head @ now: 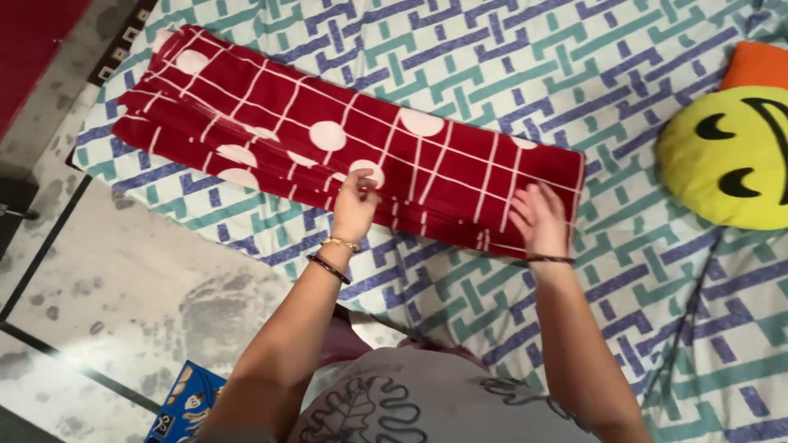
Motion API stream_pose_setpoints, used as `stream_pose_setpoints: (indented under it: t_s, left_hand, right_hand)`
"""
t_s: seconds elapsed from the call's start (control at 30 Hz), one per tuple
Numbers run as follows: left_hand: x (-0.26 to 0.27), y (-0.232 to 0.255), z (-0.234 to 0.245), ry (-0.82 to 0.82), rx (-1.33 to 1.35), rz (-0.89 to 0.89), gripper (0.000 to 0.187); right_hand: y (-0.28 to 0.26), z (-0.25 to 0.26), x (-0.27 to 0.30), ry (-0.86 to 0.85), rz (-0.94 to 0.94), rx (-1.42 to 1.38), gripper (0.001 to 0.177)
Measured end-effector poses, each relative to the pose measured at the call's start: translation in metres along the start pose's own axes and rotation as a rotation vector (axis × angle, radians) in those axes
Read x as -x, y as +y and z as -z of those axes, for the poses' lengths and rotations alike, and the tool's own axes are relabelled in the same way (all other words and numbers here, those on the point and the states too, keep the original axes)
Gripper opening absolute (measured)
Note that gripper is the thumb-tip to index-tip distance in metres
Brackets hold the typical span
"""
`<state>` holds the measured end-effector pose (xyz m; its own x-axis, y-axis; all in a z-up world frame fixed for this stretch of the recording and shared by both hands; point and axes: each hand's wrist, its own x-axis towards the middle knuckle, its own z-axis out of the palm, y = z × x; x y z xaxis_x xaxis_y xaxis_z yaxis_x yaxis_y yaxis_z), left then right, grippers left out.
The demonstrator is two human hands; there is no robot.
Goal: The person folds a red and white checkered blanket on a bed.
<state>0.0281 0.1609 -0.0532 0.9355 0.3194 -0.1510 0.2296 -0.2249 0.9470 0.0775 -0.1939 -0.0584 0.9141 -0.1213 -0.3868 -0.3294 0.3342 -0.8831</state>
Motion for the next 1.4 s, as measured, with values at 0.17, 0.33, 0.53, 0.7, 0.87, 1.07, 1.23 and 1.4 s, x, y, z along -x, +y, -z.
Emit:
stream_pose_setpoints:
  t_s: [0.17, 0.33, 0.53, 0.7, 0.87, 1.07, 1.23, 1.4]
  left_hand:
    - [-0.066, -0.114, 0.059, 0.078, 0.108, -0.072, 0.046]
    - [-0.122, -0.15, 0.151, 0.18, 0.075, -0.019, 0.041]
    - [-0.226, -0.298, 0.257, 0.381, 0.095, 0.058, 0.057]
    - [-0.277, -0.28, 0.324, 0.528, 0.334, 0.272, 0.066]
    - [-0.319, -0.28, 0.337, 0.586, 0.349, 0.324, 0.069]
    - [-0.347, -0.223, 0.329, 0.744, 0.171, 0.137, 0.08]
    - [-0.375, -0.217, 0.335, 0.816, 0.099, 0.114, 0.092]
    - [-0.36, -0.156, 0.381, 0.649, 0.582, 0.048, 0.049]
  right_hand:
    - [0.025, -0.137, 0.013, -0.149, -0.039, 0.099, 0.059]
    - [0.099, -0.243, -0.004, -0.304, -0.035, 0.284, 0.053]
    - [0.134, -0.379, 0.002, -0.422, 0.139, 0.563, 0.049]
    - [0.16, -0.439, -0.013, -0.552, 0.66, 1.11, 0.054]
    - [0.202, -0.443, -0.035, -0.547, 0.751, 1.449, 0.07]
    - [0.208, -0.454, -0.042, -0.445, 0.935, 1.806, 0.064]
    - [0.201, -0.456, -0.046, -0.51, 0.871, 1.98, 0.078]
    - [0.129, -0.464, -0.03, -0.324, 0.655, 1.299, 0.051]
